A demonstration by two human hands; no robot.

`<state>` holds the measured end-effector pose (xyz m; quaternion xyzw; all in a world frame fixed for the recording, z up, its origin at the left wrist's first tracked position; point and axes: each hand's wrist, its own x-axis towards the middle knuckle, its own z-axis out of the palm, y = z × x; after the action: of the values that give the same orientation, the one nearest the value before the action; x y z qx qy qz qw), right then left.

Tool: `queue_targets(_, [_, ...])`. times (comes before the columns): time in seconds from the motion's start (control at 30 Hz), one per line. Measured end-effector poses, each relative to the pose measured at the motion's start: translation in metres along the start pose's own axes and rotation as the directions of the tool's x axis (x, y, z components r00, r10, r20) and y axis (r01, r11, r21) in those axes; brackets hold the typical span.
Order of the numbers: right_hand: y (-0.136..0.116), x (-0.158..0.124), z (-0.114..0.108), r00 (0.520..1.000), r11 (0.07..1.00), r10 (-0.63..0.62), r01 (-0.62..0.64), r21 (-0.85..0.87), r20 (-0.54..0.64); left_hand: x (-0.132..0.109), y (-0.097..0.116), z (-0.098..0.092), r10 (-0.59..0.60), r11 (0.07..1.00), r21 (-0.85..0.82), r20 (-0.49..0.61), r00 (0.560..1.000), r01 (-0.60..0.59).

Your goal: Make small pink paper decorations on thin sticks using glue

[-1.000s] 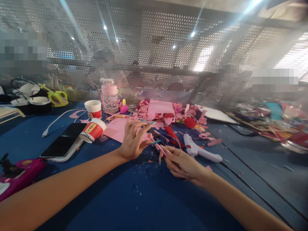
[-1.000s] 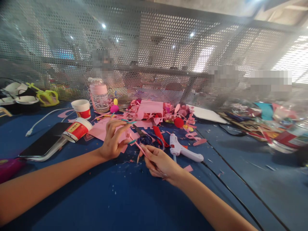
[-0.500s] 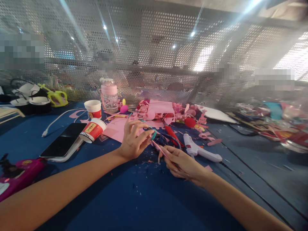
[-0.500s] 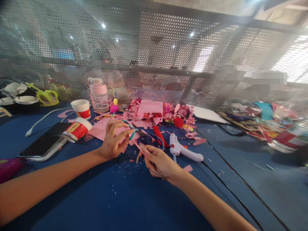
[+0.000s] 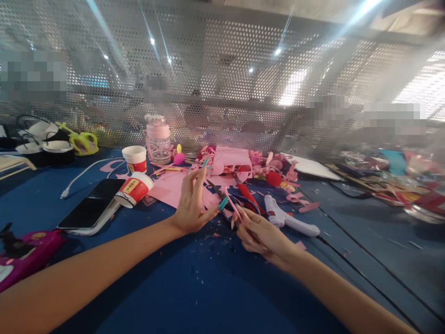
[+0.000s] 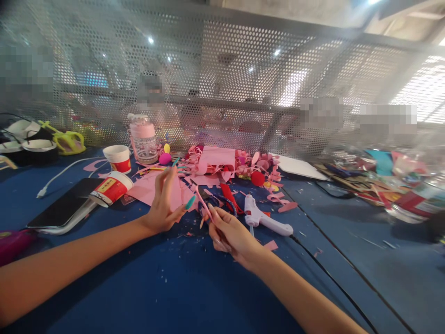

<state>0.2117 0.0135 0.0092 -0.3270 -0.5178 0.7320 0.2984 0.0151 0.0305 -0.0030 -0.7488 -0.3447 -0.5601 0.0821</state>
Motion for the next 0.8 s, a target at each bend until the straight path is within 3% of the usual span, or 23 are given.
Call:
queue_targets(0.07, [-0.001,0.0,0.003,0.999,0.999,-0.017,0.018,0.031,-0.041,0.001,0.002,0.005,-0.179,0.966,-0.169,0.094,0.979,0.193])
queue_targets(0.1, [-0.001,0.0,0.005,0.998,0.999,-0.018,0.02,0.045,-0.053,0.002,0.004,0.007,-0.267,0.916,-0.26,0.171,0.948,0.305])
queue_targets(0.2, [0.001,0.002,0.01,0.998,0.996,-0.029,0.034,0.088,-0.062,0.005,0.015,0.014,-0.405,0.658,-0.485,0.417,0.814,0.576])
queue_targets(0.3, [0.005,0.005,0.017,0.996,0.989,-0.059,0.068,0.129,-0.074,0.008,0.026,0.018,-0.448,0.429,-0.59,0.518,0.729,0.684])
queue_targets(0.37, [0.007,0.006,0.02,0.994,0.989,-0.067,0.077,0.128,-0.084,0.01,0.029,0.017,-0.509,0.354,-0.612,0.508,0.695,0.707])
queue_targets(0.5, [0.006,0.006,0.024,0.993,0.989,-0.067,0.078,0.122,-0.097,0.018,0.022,0.013,-0.586,0.328,-0.649,0.43,0.687,0.686])
queue_targets(0.63, [0.006,0.005,0.026,0.993,0.992,-0.075,0.083,0.09,-0.094,0.024,0.014,0.009,-0.56,0.277,-0.662,0.477,0.677,0.696])
queue_targets(0.8, [0.011,0.008,0.025,0.981,0.995,-0.082,0.091,0.045,-0.174,0.025,0.018,0.008,-0.512,0.354,-0.611,0.508,0.693,0.708])
